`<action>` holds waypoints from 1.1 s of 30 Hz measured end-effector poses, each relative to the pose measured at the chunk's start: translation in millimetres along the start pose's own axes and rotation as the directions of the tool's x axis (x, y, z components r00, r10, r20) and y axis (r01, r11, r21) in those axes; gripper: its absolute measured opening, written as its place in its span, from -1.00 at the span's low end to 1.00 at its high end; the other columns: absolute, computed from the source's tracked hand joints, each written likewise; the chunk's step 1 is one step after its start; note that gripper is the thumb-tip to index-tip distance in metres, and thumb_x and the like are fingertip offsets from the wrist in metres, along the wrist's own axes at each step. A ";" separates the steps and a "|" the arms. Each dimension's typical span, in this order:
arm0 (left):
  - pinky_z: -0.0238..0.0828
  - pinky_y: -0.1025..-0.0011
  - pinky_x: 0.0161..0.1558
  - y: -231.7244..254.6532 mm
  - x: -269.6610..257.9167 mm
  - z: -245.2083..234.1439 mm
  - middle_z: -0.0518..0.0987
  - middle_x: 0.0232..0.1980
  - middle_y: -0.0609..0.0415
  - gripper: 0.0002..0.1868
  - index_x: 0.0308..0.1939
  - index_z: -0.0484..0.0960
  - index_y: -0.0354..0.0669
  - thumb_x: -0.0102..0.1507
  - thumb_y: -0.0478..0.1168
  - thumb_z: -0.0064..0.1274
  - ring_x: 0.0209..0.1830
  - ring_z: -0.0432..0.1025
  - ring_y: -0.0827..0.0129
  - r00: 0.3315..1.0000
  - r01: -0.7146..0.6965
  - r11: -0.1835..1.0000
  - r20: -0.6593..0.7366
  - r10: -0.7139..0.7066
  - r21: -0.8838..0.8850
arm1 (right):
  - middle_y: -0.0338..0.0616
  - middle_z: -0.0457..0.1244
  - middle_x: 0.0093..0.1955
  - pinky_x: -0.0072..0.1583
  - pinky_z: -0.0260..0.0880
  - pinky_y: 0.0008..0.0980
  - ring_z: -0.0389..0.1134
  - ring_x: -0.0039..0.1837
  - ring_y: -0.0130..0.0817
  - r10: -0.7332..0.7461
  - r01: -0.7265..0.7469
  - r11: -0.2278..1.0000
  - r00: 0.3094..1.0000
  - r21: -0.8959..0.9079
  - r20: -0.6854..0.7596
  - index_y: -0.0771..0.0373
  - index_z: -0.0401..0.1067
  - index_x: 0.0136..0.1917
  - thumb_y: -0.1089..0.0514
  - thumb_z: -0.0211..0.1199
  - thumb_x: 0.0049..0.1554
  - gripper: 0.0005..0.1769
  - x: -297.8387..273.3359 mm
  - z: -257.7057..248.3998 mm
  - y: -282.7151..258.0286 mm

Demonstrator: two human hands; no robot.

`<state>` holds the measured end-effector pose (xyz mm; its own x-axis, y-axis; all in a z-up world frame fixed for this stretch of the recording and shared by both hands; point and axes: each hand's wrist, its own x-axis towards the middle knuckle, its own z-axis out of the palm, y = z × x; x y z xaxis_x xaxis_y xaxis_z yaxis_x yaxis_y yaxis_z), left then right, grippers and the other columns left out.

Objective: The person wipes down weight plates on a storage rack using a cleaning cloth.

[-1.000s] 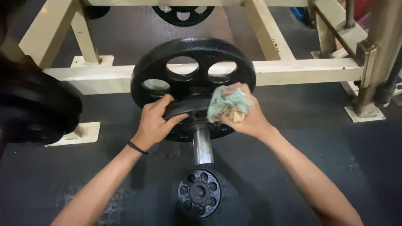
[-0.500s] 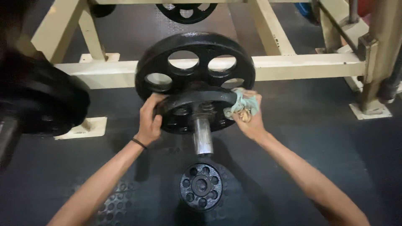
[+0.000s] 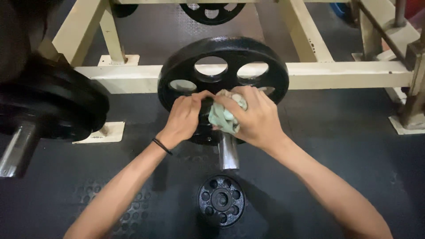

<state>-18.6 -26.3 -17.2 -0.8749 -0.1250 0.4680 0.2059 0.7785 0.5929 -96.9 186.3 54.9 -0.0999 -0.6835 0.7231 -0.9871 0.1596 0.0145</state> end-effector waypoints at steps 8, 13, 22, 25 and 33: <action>0.26 -0.06 -0.11 19.2 1.8 -8.0 0.51 -0.49 -0.28 -0.36 0.01 0.68 -0.21 0.50 0.01 -0.59 -0.33 0.44 -0.21 0.999 0.048 0.997 -0.008 -0.049 -0.055 | -0.18 0.35 -0.14 -0.01 0.42 -0.26 0.45 -0.07 -0.18 0.251 -0.318 0.927 0.920 0.198 0.301 0.15 0.45 0.02 -0.10 0.61 -0.10 -0.46 15.5 2.4 32.4; 0.29 0.03 -0.20 27.2 2.1 -13.4 0.40 -0.60 -0.33 -0.37 0.02 0.70 -0.16 0.49 0.01 -0.57 -0.48 0.43 -0.17 0.987 0.157 0.982 0.031 -0.155 -0.108 | -0.30 0.37 0.13 0.16 0.42 -0.47 0.37 0.15 -0.55 0.113 -0.708 0.211 0.703 0.674 0.702 0.26 0.39 0.30 0.02 0.37 0.13 -0.47 -3.7 28.5 95.8; 0.33 0.07 -0.16 14.0 2.5 -8.9 0.60 -0.42 -0.21 -0.35 -0.04 0.67 -0.27 0.54 0.06 -0.54 -0.33 0.51 -0.13 0.996 -0.052 0.988 -0.073 0.042 -0.143 | -0.23 0.28 0.03 0.10 0.36 -0.41 0.34 0.06 -0.47 0.527 -0.684 0.398 0.716 0.612 0.458 0.32 0.61 0.05 -0.15 0.24 0.28 -0.53 -11.9 36.6 85.8; 0.37 0.10 -0.16 15.1 3.9 -11.0 0.59 -0.41 -0.22 -0.36 -0.03 0.66 -0.25 0.51 0.07 -0.54 -0.34 0.53 -0.11 0.999 0.043 0.981 -0.008 -0.046 -0.187 | -0.28 0.36 -0.07 0.06 0.34 -0.45 0.32 -0.02 -0.54 0.451 -0.755 0.309 0.651 0.578 0.610 0.19 0.58 0.02 -0.21 0.16 0.26 -0.55 -18.4 34.3 86.7; 0.36 0.07 -0.08 0.6 -1.2 -5.2 0.68 -0.19 -0.23 -0.32 -0.03 0.66 -0.33 0.53 0.10 -0.52 -0.15 0.55 -0.14 0.996 -0.059 0.984 -0.081 0.046 -0.168 | -0.28 0.36 0.01 0.09 0.39 -0.43 0.35 0.05 -0.53 0.011 -0.679 0.334 0.696 0.653 0.718 0.28 0.42 0.18 0.02 0.43 0.03 -0.49 5.1 27.3 92.4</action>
<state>-15.1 -28.8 -14.0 -0.8262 -0.1382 0.5461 0.3279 0.6703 0.6657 -192.0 178.1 41.1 -0.1707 -0.9853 0.0078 -0.3437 0.0522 -0.9376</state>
